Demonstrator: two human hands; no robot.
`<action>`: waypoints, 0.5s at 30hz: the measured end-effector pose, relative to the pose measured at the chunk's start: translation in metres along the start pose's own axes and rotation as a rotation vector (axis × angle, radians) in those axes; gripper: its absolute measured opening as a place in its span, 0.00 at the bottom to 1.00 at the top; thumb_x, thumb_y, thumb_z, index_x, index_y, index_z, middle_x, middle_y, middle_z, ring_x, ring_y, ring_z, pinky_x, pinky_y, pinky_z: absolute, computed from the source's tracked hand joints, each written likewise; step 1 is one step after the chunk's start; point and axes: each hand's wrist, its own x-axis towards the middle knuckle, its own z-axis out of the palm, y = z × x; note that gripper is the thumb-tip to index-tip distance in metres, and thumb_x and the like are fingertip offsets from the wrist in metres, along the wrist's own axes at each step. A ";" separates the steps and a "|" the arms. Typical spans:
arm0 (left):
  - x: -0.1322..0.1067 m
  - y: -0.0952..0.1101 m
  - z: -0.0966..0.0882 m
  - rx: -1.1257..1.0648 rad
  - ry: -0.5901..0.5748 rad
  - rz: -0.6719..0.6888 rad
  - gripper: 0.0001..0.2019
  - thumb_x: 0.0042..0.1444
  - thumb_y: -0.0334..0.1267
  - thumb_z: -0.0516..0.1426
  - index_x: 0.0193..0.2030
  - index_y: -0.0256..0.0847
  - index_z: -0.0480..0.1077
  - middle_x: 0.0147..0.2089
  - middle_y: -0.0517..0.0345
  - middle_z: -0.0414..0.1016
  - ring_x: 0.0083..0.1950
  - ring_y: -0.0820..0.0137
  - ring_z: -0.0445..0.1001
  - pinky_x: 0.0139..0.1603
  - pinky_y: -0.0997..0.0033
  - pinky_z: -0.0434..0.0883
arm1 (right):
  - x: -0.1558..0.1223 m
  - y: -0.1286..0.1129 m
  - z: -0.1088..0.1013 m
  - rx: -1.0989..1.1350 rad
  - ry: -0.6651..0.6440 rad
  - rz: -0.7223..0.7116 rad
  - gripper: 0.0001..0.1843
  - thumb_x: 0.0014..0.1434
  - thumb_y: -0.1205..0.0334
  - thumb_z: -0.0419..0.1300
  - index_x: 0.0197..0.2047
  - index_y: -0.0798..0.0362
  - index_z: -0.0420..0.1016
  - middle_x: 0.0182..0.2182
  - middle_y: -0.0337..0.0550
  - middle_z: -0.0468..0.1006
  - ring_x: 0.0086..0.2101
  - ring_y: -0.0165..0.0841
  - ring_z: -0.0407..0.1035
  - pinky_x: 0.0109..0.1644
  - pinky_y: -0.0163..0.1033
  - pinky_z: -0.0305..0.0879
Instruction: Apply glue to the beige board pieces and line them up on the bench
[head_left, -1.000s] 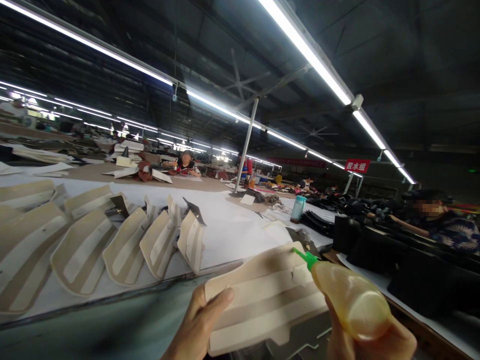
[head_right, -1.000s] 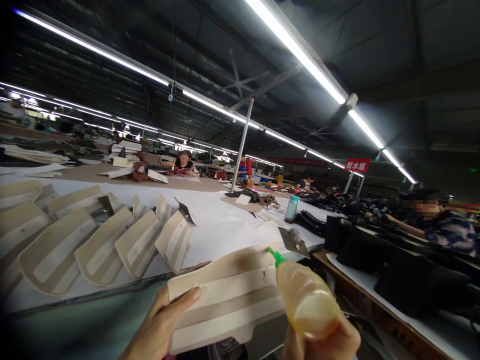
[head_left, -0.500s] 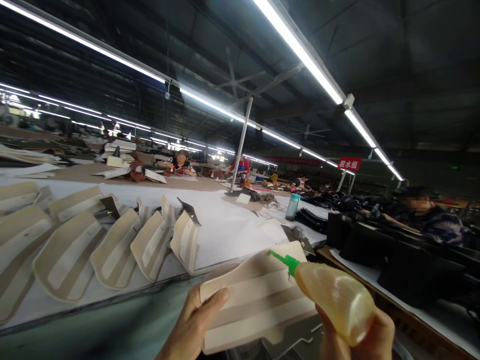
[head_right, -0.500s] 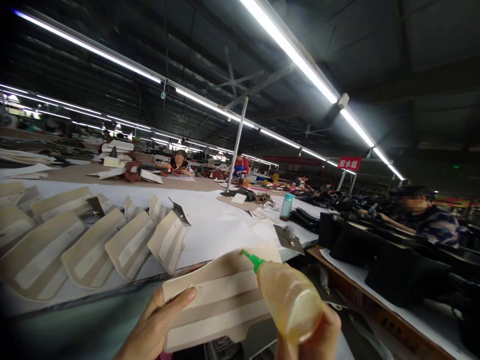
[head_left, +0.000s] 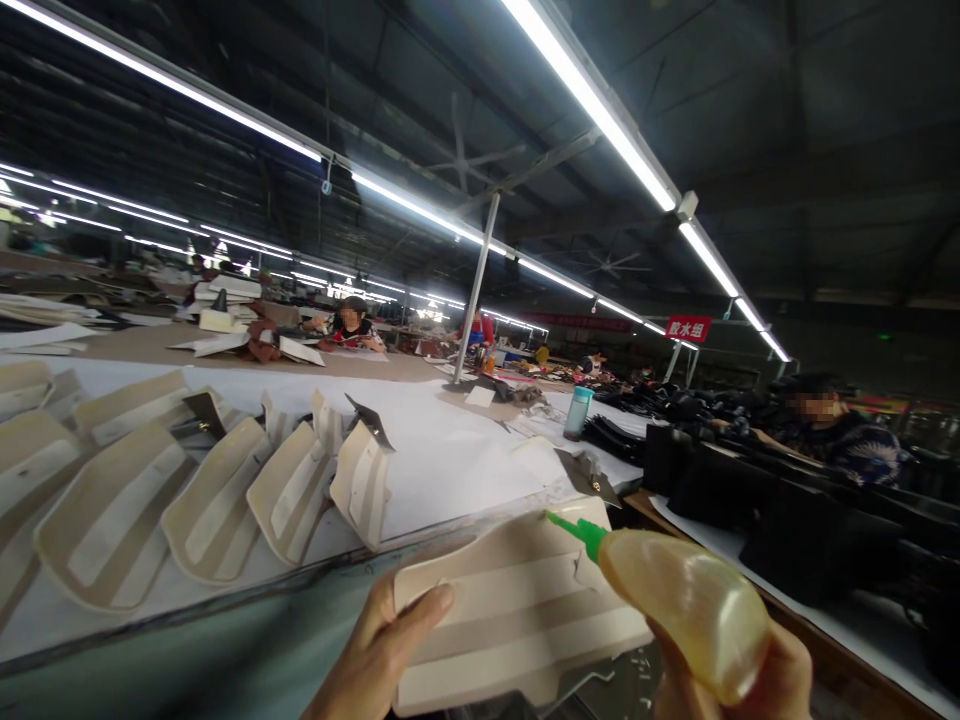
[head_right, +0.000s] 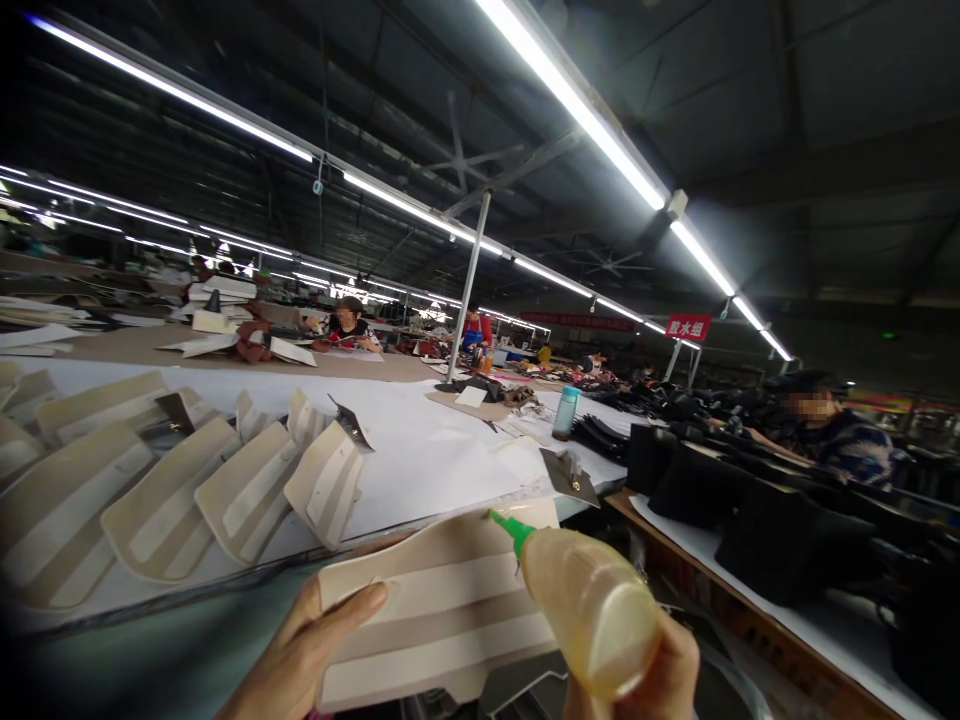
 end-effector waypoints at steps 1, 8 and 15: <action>0.000 0.000 0.000 -0.008 -0.005 -0.004 0.22 0.50 0.48 0.67 0.51 0.42 0.80 0.50 0.52 0.83 0.63 0.56 0.72 0.65 0.65 0.66 | 0.000 0.001 -0.001 0.005 -0.008 -0.022 0.20 0.44 0.54 0.72 0.38 0.51 0.73 0.28 0.39 0.71 0.26 0.35 0.64 0.32 0.40 0.61; -0.001 0.001 -0.004 -0.010 0.014 -0.009 0.23 0.50 0.50 0.68 0.52 0.43 0.79 0.49 0.54 0.83 0.54 0.57 0.78 0.53 0.70 0.75 | 0.020 -0.014 0.013 -0.014 0.210 0.233 0.29 0.30 0.49 0.76 0.34 0.49 0.70 0.30 0.43 0.72 0.33 0.43 0.66 0.45 0.52 0.61; -0.001 0.005 -0.005 0.002 0.070 0.024 0.25 0.48 0.50 0.69 0.52 0.43 0.79 0.49 0.55 0.84 0.52 0.59 0.79 0.52 0.73 0.74 | 0.018 -0.020 0.010 -0.079 0.202 0.241 0.31 0.26 0.44 0.76 0.31 0.48 0.70 0.26 0.40 0.71 0.28 0.40 0.64 0.39 0.49 0.61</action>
